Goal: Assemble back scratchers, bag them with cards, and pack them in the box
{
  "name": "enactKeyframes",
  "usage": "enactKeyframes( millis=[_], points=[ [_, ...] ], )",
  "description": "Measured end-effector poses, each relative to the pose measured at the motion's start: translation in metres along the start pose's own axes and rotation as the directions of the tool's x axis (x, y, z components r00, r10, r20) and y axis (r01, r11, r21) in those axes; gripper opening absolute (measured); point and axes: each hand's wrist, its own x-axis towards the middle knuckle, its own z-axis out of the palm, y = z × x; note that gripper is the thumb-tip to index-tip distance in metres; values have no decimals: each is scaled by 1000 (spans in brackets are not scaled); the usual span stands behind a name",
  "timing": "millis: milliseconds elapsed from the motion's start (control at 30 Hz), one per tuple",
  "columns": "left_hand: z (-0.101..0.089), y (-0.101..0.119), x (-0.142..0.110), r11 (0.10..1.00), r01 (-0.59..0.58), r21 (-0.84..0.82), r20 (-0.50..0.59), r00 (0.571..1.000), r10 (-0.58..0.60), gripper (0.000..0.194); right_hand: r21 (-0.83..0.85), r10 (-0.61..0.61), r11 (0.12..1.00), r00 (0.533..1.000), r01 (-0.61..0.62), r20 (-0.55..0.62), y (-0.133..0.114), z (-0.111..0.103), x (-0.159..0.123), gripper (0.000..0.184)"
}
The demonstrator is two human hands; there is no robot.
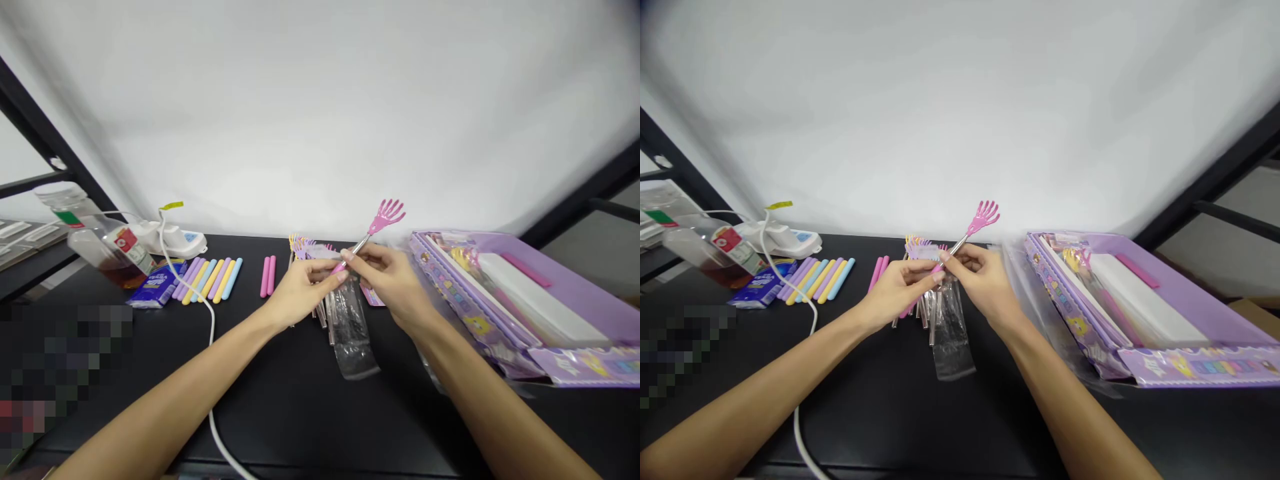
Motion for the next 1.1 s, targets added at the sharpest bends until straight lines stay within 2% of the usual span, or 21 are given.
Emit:
enactKeyframes(
  millis=[100,167,200,267,367,433,500,567,667,733,833,967,1033,1100],
  points=[
    [-3,3,0,1000,28,14,-13,1000,-28,38,71,-56,996,997,60,-62,-1,-2,0,33],
    [-11,4,0,1000,12,14,-67,998,-11,40,190,-46,980,993,66,-107,-3,-7,0,29],
    [-16,4,1,999,-23,37,-99,995,26,45,251,-18,967,995,42,-98,-4,-10,-1,27],
    [-29,3,2,991,-99,89,-135,985,111,61,297,60,953,998,-57,-4,-8,-18,-5,25],
    [-45,3,4,986,-125,109,-163,976,142,73,109,167,976,969,-189,183,-15,-31,-13,30],
    [-50,5,5,985,-130,116,-210,966,152,75,-89,218,975,939,-201,268,-17,-42,-18,35],
    [-50,9,5,971,-163,174,-275,939,207,69,-245,249,954,914,-174,320,-18,-53,-20,41],
    [-48,13,5,952,-187,244,-330,907,263,51,-335,258,932,900,-136,352,-18,-63,-20,45],
    [-46,18,3,927,-190,322,-370,876,308,23,-377,242,922,888,-85,392,-16,-72,-19,44],
    [-45,19,1,909,-183,375,-384,862,331,19,-367,220,928,882,-58,418,-14,-74,-18,44],
    [-46,17,0,869,-187,458,-377,845,380,24,-379,190,925,884,-16,426,-13,-75,-17,46],
    [-46,9,1,815,-158,558,-343,850,400,47,-409,182,912,892,3,414,-10,-74,-16,45],
    [-46,5,2,834,-130,537,-353,863,361,53,-379,194,925,876,-14,442,-9,-74,-16,46],
    [-47,3,2,874,-115,473,-368,875,314,48,-344,216,938,862,-52,458,-10,-75,-15,43]
  ],
)
